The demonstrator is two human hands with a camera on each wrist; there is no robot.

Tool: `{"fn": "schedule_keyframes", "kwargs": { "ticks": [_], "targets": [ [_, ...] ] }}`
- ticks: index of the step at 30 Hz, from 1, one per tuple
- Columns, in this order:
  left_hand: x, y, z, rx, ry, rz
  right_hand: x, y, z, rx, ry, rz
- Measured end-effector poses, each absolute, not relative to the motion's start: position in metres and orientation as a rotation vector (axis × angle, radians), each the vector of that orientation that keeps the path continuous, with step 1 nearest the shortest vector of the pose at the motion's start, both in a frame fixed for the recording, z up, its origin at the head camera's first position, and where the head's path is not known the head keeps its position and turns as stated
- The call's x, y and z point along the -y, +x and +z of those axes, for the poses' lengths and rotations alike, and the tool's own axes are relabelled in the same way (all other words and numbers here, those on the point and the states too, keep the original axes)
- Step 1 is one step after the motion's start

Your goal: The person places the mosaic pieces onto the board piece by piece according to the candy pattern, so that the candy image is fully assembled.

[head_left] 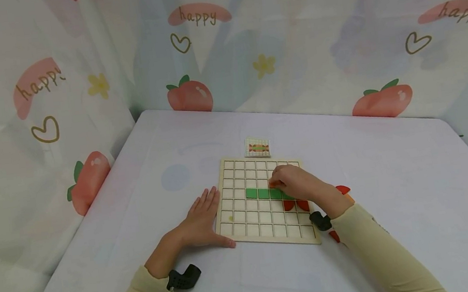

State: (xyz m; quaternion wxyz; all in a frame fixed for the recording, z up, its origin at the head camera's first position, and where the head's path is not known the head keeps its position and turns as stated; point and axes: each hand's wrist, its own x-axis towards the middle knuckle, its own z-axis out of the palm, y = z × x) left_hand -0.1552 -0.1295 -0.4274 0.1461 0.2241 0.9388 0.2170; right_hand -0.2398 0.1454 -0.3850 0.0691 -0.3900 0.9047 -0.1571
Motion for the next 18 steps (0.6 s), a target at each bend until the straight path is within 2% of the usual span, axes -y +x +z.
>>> {"fn": "schedule_keyframes", "kwargs": {
  "ticks": [18],
  "targets": [
    [0.129, -0.155, -0.427, -2.699, 0.638, 0.622, -0.191, -0.218, -0.375, -2.792, -0.841, -0.558]
  ]
}}
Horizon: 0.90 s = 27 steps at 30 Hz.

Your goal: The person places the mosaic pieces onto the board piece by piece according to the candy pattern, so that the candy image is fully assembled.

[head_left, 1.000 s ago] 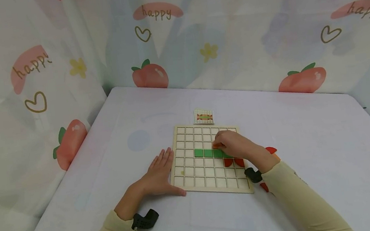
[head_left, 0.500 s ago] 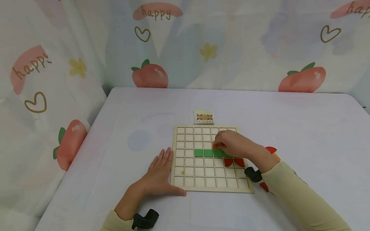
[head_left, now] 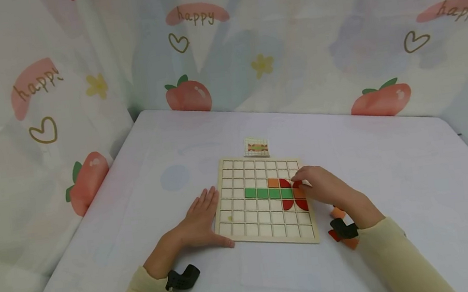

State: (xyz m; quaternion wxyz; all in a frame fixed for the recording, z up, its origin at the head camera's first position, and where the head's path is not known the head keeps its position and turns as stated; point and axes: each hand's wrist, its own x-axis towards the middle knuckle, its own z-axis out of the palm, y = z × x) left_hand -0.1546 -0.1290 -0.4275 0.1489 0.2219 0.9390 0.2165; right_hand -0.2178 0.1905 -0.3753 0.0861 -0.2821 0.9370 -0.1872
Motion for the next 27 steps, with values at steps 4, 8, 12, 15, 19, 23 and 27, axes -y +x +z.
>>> {"fn": "schedule_keyframes", "kwargs": {
  "ticks": [4, 8, 12, 15, 19, 23, 27],
  "targets": [
    [0.129, -0.155, -0.427, -2.697, 0.637, 0.631, -0.202, -0.211, -0.374, -2.807, -0.766, -0.553],
    [0.129, -0.154, -0.428, -2.701, 0.629, 0.625, -0.213, -0.208, -0.376, -2.829, -0.7, -0.535],
    [0.129, -0.155, -0.428, -2.708, 0.638, 0.631, -0.22, -0.205, -0.376, -2.819, -0.627, -0.537],
    [0.129, -0.155, -0.429, -2.708, 0.647, 0.637, -0.225, -0.202, -0.374, -2.803, -0.553, -0.557],
    [0.13, -0.156, -0.43, -2.707, 0.644, 0.629, -0.233, -0.198, -0.375, -2.806, -0.537, -0.562],
    [0.131, -0.156, -0.43, -2.706, 0.642, 0.647, -0.24, -0.192, -0.379, -2.805, -0.575, -0.57],
    [0.13, -0.155, -0.429, -2.701, 0.647, 0.666, -0.246, -0.184, -0.382, -2.794, -0.591, -0.563]
  ]
}}
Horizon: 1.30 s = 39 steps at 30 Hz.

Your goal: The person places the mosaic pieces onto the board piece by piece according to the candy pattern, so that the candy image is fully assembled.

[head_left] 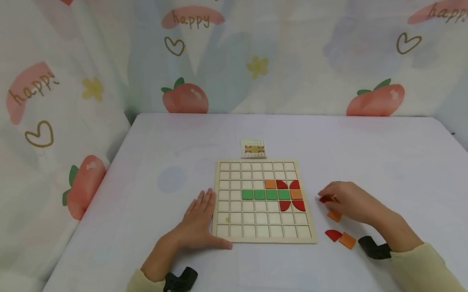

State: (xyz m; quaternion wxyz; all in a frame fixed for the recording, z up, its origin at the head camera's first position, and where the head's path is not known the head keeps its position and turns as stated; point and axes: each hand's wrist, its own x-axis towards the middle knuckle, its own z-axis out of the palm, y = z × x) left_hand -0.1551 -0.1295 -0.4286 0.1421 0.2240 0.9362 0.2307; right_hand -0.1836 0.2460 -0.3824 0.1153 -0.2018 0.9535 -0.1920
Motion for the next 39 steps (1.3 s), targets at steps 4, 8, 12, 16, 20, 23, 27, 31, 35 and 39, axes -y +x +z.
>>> {"fn": "schedule_keyframes", "kwargs": {
  "ticks": [4, 8, 12, 16, 20, 23, 27, 31, 35, 39],
  "targets": [
    [0.129, -0.155, -0.429, -2.708, 0.653, 0.649, -0.25, -0.177, -0.384, -2.807, -0.601, -0.538],
    [0.129, -0.155, -0.429, -2.708, 0.65, 0.641, -0.251, -0.171, -0.383, -2.809, -0.565, -0.558],
    [0.129, -0.154, -0.429, -2.701, 0.652, 0.648, -0.252, -0.163, -0.382, -2.814, -0.54, -0.569],
    [0.129, -0.154, -0.429, -2.702, 0.659, 0.648, -0.254, -0.156, -0.382, -2.829, -0.577, -0.559],
    [0.129, -0.154, -0.428, -2.706, 0.655, 0.643, -0.254, -0.152, -0.382, -2.859, -0.603, -0.543],
    [0.129, -0.154, -0.428, -2.705, 0.651, 0.645, -0.253, -0.148, -0.382, -2.868, -0.561, -0.544],
    [0.129, -0.154, -0.427, -2.703, 0.646, 0.647, -0.251, -0.143, -0.384, -2.876, -0.544, -0.542],
    [0.13, -0.155, -0.429, -2.71, 0.652, 0.651, -0.248, -0.142, -0.386, -2.922, -0.556, -0.515],
    [0.13, -0.155, -0.431, -2.717, 0.663, 0.65, -0.245, -0.143, -0.387, -2.943, -0.493, -0.475],
    [0.13, -0.155, -0.43, -2.714, 0.669, 0.654, -0.244, -0.143, -0.388, -2.935, -0.424, -0.436]
  ]
}}
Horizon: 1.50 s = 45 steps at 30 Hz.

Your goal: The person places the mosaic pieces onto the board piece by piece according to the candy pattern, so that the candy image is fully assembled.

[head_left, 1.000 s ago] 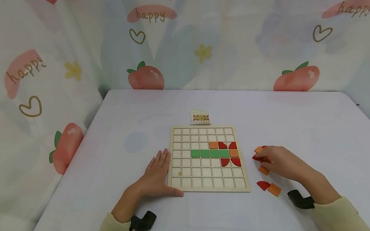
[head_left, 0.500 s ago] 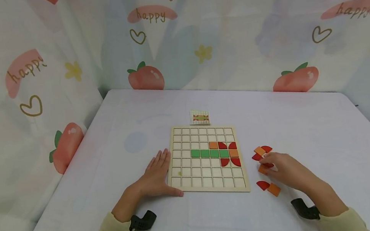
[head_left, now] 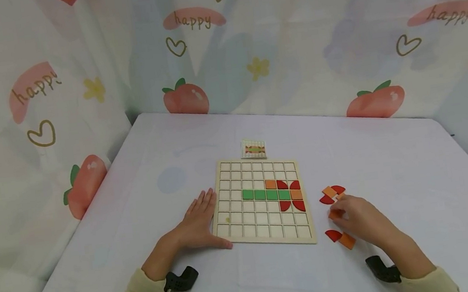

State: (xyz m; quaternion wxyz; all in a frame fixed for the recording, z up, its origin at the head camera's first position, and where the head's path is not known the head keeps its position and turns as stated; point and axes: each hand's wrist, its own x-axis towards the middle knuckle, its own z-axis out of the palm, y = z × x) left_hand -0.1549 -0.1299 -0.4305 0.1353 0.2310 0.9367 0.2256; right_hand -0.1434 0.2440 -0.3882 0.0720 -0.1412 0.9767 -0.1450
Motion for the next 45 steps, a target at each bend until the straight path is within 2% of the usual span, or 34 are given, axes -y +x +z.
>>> {"fn": "schedule_keyframes", "kwargs": {
  "ticks": [14, 34, 45],
  "targets": [
    [0.13, -0.152, -0.425, -2.705, 0.654, 0.653, -0.25, -0.142, -0.387, -2.903, -0.419, -0.419],
    [0.129, -0.156, -0.428, -2.718, 0.655, 0.634, -0.237, -0.162, -0.386, -2.895, -0.772, -0.537],
    [0.129, -0.155, -0.428, -2.714, 0.643, 0.631, -0.222, -0.169, -0.385, -2.891, -0.842, -0.533]
  ]
}}
